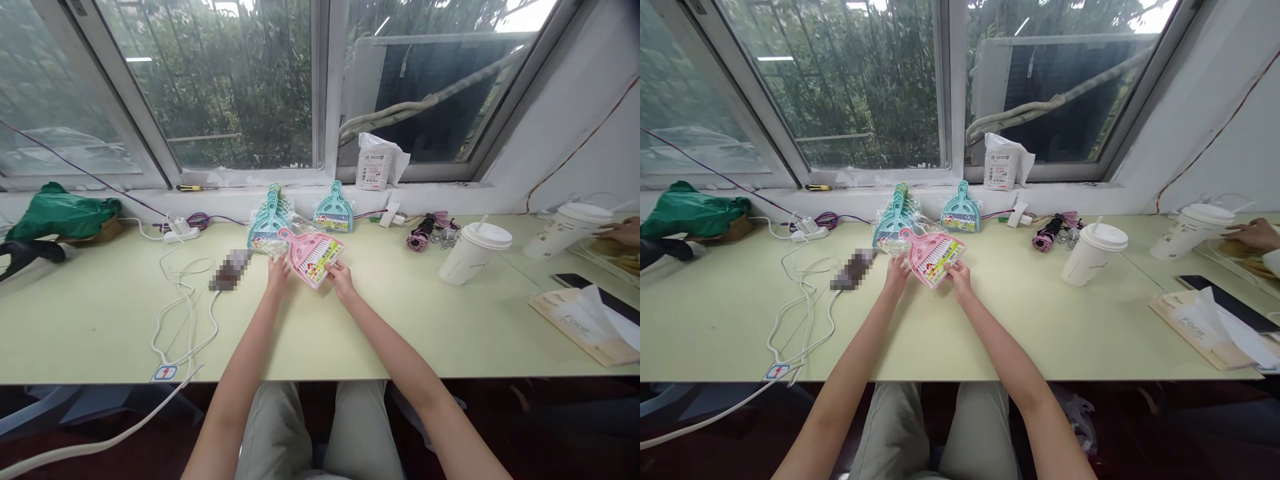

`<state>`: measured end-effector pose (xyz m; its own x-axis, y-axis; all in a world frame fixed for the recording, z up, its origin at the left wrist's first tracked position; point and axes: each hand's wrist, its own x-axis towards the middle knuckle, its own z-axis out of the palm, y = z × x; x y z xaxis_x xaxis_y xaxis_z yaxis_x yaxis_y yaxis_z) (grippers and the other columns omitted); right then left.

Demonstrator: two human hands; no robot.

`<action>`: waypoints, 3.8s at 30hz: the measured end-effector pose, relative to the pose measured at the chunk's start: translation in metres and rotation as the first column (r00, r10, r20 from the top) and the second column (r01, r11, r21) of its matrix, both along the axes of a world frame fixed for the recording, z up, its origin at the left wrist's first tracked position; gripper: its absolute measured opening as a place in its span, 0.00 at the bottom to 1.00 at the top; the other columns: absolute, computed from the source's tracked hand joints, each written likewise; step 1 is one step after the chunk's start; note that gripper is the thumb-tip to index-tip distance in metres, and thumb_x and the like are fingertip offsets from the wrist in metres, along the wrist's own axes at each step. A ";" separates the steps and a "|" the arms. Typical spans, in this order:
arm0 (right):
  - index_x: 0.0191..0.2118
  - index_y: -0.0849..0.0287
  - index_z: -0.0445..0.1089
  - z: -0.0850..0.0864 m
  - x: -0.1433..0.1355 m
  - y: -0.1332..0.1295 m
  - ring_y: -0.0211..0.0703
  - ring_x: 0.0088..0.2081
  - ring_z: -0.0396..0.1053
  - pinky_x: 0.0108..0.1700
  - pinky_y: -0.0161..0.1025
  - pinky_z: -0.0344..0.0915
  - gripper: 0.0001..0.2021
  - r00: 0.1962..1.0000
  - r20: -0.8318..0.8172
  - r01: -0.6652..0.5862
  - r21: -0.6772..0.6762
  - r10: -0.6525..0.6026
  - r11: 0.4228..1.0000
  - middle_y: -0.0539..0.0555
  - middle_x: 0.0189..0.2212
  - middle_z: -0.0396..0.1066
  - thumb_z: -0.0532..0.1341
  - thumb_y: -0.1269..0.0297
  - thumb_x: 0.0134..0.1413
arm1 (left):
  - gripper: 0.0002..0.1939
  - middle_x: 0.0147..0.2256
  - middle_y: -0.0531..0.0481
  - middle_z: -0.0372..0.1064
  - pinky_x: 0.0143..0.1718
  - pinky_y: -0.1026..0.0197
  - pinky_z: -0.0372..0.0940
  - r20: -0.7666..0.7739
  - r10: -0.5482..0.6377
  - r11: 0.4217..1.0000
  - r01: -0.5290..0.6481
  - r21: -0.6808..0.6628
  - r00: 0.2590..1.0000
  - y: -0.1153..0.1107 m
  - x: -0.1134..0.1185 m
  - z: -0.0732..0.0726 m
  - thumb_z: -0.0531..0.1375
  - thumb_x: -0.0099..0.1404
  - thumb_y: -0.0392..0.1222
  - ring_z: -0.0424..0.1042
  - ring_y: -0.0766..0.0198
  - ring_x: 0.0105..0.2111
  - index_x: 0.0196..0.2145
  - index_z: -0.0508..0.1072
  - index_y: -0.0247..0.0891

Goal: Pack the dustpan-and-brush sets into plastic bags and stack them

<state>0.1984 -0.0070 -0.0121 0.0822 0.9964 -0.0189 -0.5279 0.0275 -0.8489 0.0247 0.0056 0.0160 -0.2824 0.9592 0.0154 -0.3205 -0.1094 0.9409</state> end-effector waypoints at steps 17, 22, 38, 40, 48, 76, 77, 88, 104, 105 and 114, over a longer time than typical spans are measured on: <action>0.37 0.60 0.70 0.003 0.002 0.000 0.42 0.36 0.74 0.39 0.39 0.74 0.17 0.999 0.014 0.030 0.055 -0.031 0.998 0.54 0.37 0.76 0.70 0.63 0.38 | 0.38 0.50 0.48 0.68 0.41 0.57 0.68 0.059 -0.319 0.946 0.314 0.083 0.946 -0.001 0.000 -0.004 0.61 0.58 0.44 0.72 0.61 0.42 0.62 0.50 0.51; 0.37 0.60 0.70 0.011 0.002 -0.002 0.43 0.35 0.75 0.37 0.40 0.74 0.17 0.998 0.050 -0.051 0.087 0.047 0.995 0.54 0.36 0.76 0.70 0.63 0.38 | 0.34 0.53 0.49 0.66 0.37 0.61 0.68 0.129 -0.299 0.953 0.290 0.085 0.946 -0.008 0.009 -0.003 0.62 0.57 0.43 0.72 0.61 0.44 0.60 0.56 0.50; 0.36 0.59 0.67 0.015 0.005 0.000 0.42 0.35 0.74 0.37 0.39 0.75 0.14 0.999 0.042 0.018 -0.003 -0.018 1.000 0.53 0.34 0.76 0.68 0.72 0.39 | 0.32 0.51 0.43 0.69 0.42 0.55 0.68 0.074 -0.459 0.888 0.460 0.014 0.885 -0.025 0.033 -0.006 0.64 0.56 0.45 0.71 0.53 0.46 0.57 0.62 0.41; 0.36 0.60 0.67 0.016 0.005 -0.001 0.41 0.35 0.74 0.38 0.39 0.74 0.14 0.997 0.041 0.062 0.007 -0.063 0.998 0.53 0.35 0.76 0.67 0.72 0.40 | 0.32 0.51 0.43 0.68 0.41 0.55 0.68 0.057 -0.516 0.856 0.517 0.007 0.855 -0.030 0.036 -0.005 0.64 0.56 0.46 0.72 0.54 0.45 0.57 0.62 0.41; 0.38 0.59 0.66 0.018 0.006 -0.001 0.42 0.33 0.75 0.35 0.38 0.75 0.16 0.996 0.067 0.065 -0.034 -0.062 0.997 0.52 0.33 0.75 0.67 0.73 0.40 | 0.31 0.48 0.45 0.71 0.38 0.59 0.68 0.044 -0.478 0.878 0.478 0.023 0.877 -0.023 0.039 -0.015 0.63 0.55 0.43 0.72 0.56 0.42 0.56 0.65 0.38; 0.34 0.60 0.70 0.006 0.008 0.000 0.41 0.30 0.74 0.26 0.33 0.72 0.07 0.960 -0.024 0.262 -0.256 -0.277 0.930 0.53 0.29 0.76 0.64 0.66 0.47 | 0.32 0.55 0.42 0.64 0.56 0.48 0.59 0.060 -0.554 0.827 0.540 0.156 0.830 -0.035 0.055 -0.011 0.65 0.54 0.41 0.64 0.49 0.55 0.56 0.63 0.38; 0.34 0.60 0.69 0.006 0.008 0.000 0.41 0.30 0.75 0.27 0.34 0.72 0.07 0.965 -0.036 0.243 -0.242 -0.259 0.939 0.53 0.29 0.76 0.64 0.66 0.47 | 0.32 0.55 0.42 0.65 0.56 0.48 0.59 0.055 -0.537 0.837 0.524 0.158 0.842 -0.034 0.055 -0.013 0.65 0.53 0.40 0.64 0.49 0.55 0.56 0.63 0.37; 0.33 0.60 0.67 0.016 0.013 0.003 0.38 0.29 0.75 0.34 0.35 0.73 0.10 0.999 -0.045 -0.025 -0.164 0.018 0.986 0.50 0.30 0.76 0.63 0.78 0.43 | 0.32 0.52 0.44 0.68 0.55 0.51 0.59 0.023 -0.390 0.908 0.381 0.176 0.920 -0.023 0.047 -0.016 0.64 0.52 0.41 0.64 0.51 0.54 0.55 0.64 0.38; 0.46 0.51 0.72 0.008 0.023 -0.002 0.41 0.33 0.71 0.38 0.34 0.64 0.14 0.364 0.929 -0.302 0.183 -0.064 0.936 0.49 0.32 0.75 0.61 0.59 0.54 | 0.23 0.42 0.39 0.74 0.44 0.53 0.69 0.162 -0.183 0.973 0.202 -0.115 0.970 0.003 0.004 -0.020 0.58 0.52 0.34 0.73 0.50 0.43 0.48 0.70 0.28; 0.50 0.50 0.69 0.009 0.021 -0.006 0.43 0.36 0.71 0.40 0.35 0.63 0.16 0.207 0.972 -0.343 0.175 -0.108 0.923 0.51 0.36 0.75 0.60 0.58 0.56 | 0.23 0.41 0.39 0.74 0.44 0.54 0.69 0.162 -0.193 0.967 0.215 -0.135 0.968 0.004 0.000 -0.020 0.58 0.52 0.34 0.74 0.51 0.43 0.48 0.70 0.28; 0.55 0.55 0.59 0.022 0.011 -0.016 0.47 0.36 0.71 0.36 0.38 0.59 0.19 -0.432 0.860 -0.298 0.147 -0.271 0.943 0.60 0.37 0.73 0.41 0.57 0.67 | 0.23 0.43 0.38 0.74 0.36 0.57 0.72 0.178 -0.260 0.946 0.288 -0.152 0.949 0.000 0.000 -0.015 0.56 0.55 0.32 0.75 0.54 0.39 0.50 0.69 0.27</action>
<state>0.2097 -0.0225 0.0094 -0.3161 0.9212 0.2268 0.9425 0.3322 -0.0359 0.0244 0.0052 0.0007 0.0058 0.9835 -0.1809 -0.4572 0.1635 0.8742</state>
